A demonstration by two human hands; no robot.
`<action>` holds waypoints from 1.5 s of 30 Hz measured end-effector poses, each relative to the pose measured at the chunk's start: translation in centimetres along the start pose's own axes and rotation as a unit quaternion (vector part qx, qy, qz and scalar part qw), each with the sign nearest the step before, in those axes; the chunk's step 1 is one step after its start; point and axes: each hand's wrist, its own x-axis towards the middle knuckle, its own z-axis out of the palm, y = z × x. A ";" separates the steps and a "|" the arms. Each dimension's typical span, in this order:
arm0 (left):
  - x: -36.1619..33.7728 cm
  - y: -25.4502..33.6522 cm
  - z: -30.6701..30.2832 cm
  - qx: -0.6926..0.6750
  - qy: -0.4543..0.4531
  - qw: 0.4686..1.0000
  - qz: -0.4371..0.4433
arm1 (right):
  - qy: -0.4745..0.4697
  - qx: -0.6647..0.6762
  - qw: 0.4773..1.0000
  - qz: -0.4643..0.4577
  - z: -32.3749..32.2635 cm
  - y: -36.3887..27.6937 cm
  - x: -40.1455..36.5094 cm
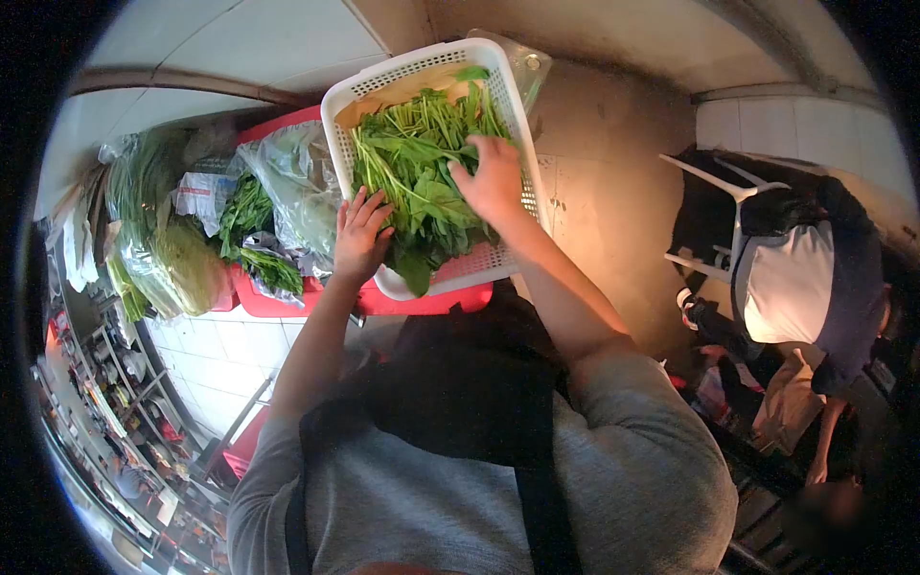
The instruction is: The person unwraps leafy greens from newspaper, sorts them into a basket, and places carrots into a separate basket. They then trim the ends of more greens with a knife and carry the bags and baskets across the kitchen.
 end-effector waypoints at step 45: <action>2.5 3.5 -0.8 0.021 0.074 0.996 -0.037 | -0.055 0.201 0.948 0.241 4.6 3.7 -1.8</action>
